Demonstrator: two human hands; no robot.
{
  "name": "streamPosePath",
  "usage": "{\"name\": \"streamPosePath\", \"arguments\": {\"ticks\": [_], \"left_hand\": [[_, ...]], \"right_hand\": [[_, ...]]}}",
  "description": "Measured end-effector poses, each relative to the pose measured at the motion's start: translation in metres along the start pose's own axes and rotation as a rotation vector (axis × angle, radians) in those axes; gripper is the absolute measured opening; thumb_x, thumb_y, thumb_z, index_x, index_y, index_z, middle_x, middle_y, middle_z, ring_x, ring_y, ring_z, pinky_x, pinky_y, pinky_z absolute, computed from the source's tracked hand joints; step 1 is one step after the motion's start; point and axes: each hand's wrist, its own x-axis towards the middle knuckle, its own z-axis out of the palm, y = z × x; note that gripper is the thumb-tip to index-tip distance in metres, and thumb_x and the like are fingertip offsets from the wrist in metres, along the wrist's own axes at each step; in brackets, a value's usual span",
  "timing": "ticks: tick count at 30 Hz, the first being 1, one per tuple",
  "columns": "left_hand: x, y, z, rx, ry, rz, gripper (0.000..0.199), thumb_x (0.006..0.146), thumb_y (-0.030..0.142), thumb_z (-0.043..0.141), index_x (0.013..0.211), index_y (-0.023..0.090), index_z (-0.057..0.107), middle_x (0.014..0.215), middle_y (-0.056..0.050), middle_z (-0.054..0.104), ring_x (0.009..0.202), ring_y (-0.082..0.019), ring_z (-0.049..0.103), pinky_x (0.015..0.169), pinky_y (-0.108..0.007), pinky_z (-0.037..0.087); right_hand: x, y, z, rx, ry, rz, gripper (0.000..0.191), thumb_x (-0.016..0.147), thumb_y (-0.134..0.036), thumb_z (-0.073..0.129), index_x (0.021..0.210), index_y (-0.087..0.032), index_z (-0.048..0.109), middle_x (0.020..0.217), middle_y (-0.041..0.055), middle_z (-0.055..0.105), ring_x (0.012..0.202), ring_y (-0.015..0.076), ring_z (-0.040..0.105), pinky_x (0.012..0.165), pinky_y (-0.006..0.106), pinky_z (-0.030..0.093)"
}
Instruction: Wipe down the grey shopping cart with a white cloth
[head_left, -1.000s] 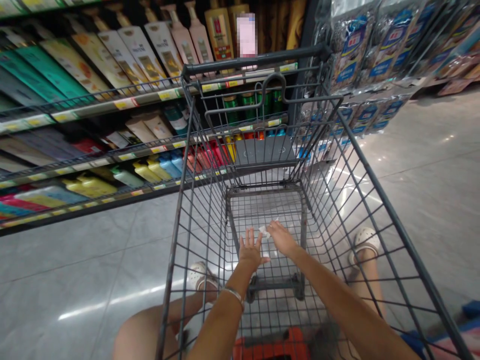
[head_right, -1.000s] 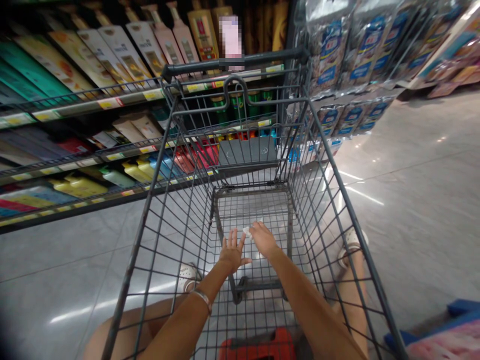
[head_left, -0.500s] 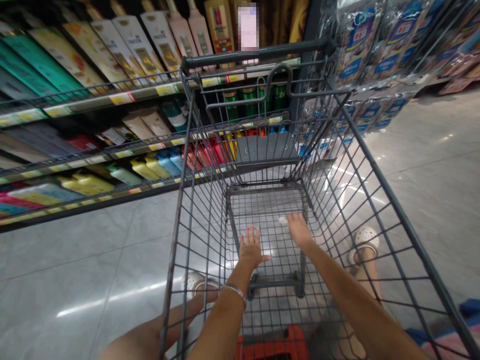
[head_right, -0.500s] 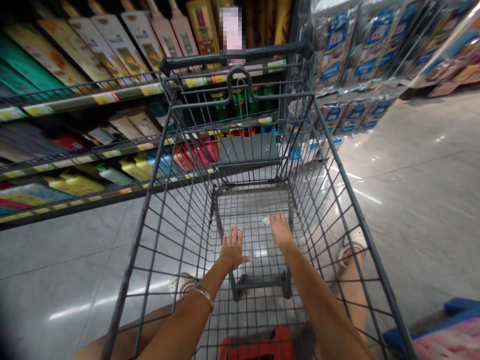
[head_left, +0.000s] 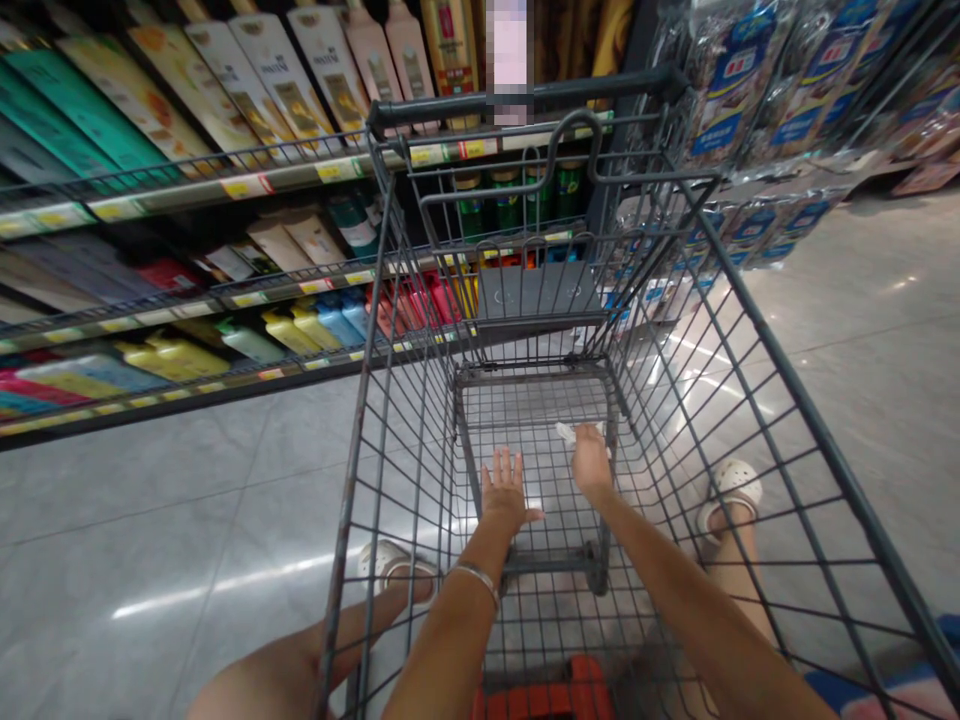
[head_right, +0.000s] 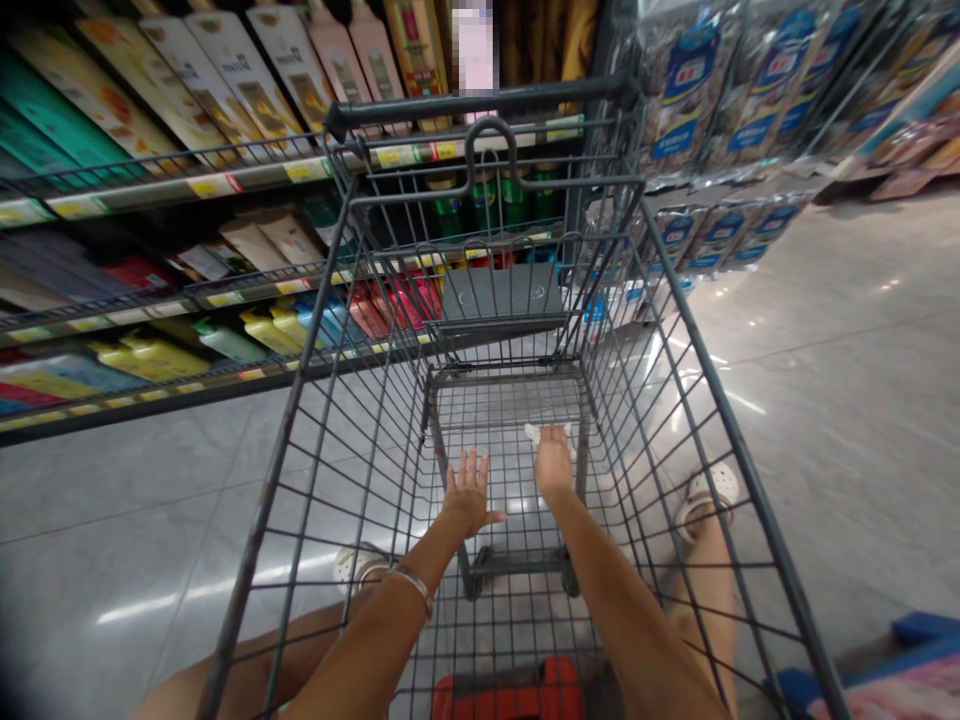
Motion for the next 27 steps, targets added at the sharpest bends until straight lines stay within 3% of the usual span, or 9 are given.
{"name": "streamPosePath", "arguments": {"ticks": [4, 8, 13, 16, 19, 24, 27], "left_hand": [[0.001, 0.001, 0.001, -0.003, -0.005, -0.004, 0.103, 0.077, 0.072, 0.042, 0.149, 0.011, 0.002, 0.158, -0.017, -0.001, 0.146, -0.036, -0.001, 0.115, -0.059, 0.015], [-0.002, 0.001, 0.001, -0.006, -0.007, -0.007, 0.099, 0.08, 0.069, 0.041, 0.149, 0.009, 0.002, 0.157, -0.017, -0.002, 0.146, -0.034, -0.004, 0.116, -0.057, 0.011], [-0.005, -0.003, 0.0, -0.005, -0.039, 0.009, 0.092, 0.081, 0.067, 0.039, 0.149, 0.011, 0.013, 0.157, -0.014, 0.012, 0.146, -0.031, -0.004, 0.117, -0.054, 0.01], [-0.005, -0.004, -0.003, -0.004, -0.038, -0.005, 0.097, 0.078, 0.071, 0.041, 0.149, 0.008, 0.016, 0.157, -0.017, 0.01, 0.146, -0.033, -0.004, 0.117, -0.053, 0.013], [-0.005, -0.004, -0.007, -0.004, -0.016, -0.019, 0.097, 0.078, 0.072, 0.046, 0.15, 0.014, 0.016, 0.159, -0.016, 0.007, 0.146, -0.034, 0.002, 0.117, -0.056, 0.014], [-0.005, -0.013, -0.021, -0.007, -0.022, -0.008, 0.066, 0.085, 0.054, 0.054, 0.141, 0.023, 0.036, 0.155, -0.011, 0.026, 0.14, -0.033, 0.027, 0.113, -0.062, 0.02], [-0.005, -0.019, -0.029, -0.013, -0.017, -0.036, 0.055, 0.087, 0.047, 0.056, 0.134, 0.021, 0.044, 0.147, -0.011, 0.038, 0.133, -0.031, 0.038, 0.109, -0.059, 0.03]], "right_hand": [[0.0, -0.014, 0.001, 0.066, -0.023, -0.056, 0.03, 0.092, -0.036, 0.055, 0.117, -0.019, 0.057, 0.122, 0.0076, 0.058, 0.104, 0.0192, 0.059, 0.089, 0.041, 0.051], [-0.007, -0.051, 0.012, 0.141, -0.104, -0.206, 0.03, 0.092, -0.035, 0.055, 0.116, -0.018, 0.058, 0.119, 0.007, 0.06, 0.103, 0.019, 0.06, 0.087, 0.041, 0.052], [-0.014, -0.084, 0.021, 0.168, -0.187, -0.346, 0.031, 0.091, -0.036, 0.056, 0.117, -0.018, 0.057, 0.121, 0.0074, 0.059, 0.104, 0.0196, 0.06, 0.089, 0.042, 0.052], [-0.013, -0.071, 0.012, 0.119, -0.244, -0.394, 0.032, 0.091, -0.036, 0.057, 0.117, -0.017, 0.057, 0.119, 0.0072, 0.059, 0.103, 0.0196, 0.06, 0.088, 0.042, 0.052], [-0.014, -0.036, -0.008, 0.037, -0.27, -0.37, 0.032, 0.091, -0.036, 0.057, 0.117, -0.017, 0.057, 0.12, 0.0073, 0.059, 0.104, 0.0198, 0.06, 0.088, 0.042, 0.052], [-0.017, 0.026, -0.043, -0.108, -0.218, -0.156, 0.033, 0.091, -0.036, 0.057, 0.119, -0.019, 0.056, 0.125, 0.008, 0.057, 0.108, 0.0208, 0.058, 0.091, 0.043, 0.051], [-0.016, 0.039, -0.05, -0.152, -0.211, -0.046, 0.034, 0.091, -0.037, 0.057, 0.119, -0.018, 0.056, 0.122, 0.0082, 0.058, 0.105, 0.0202, 0.059, 0.089, 0.042, 0.051]]}}
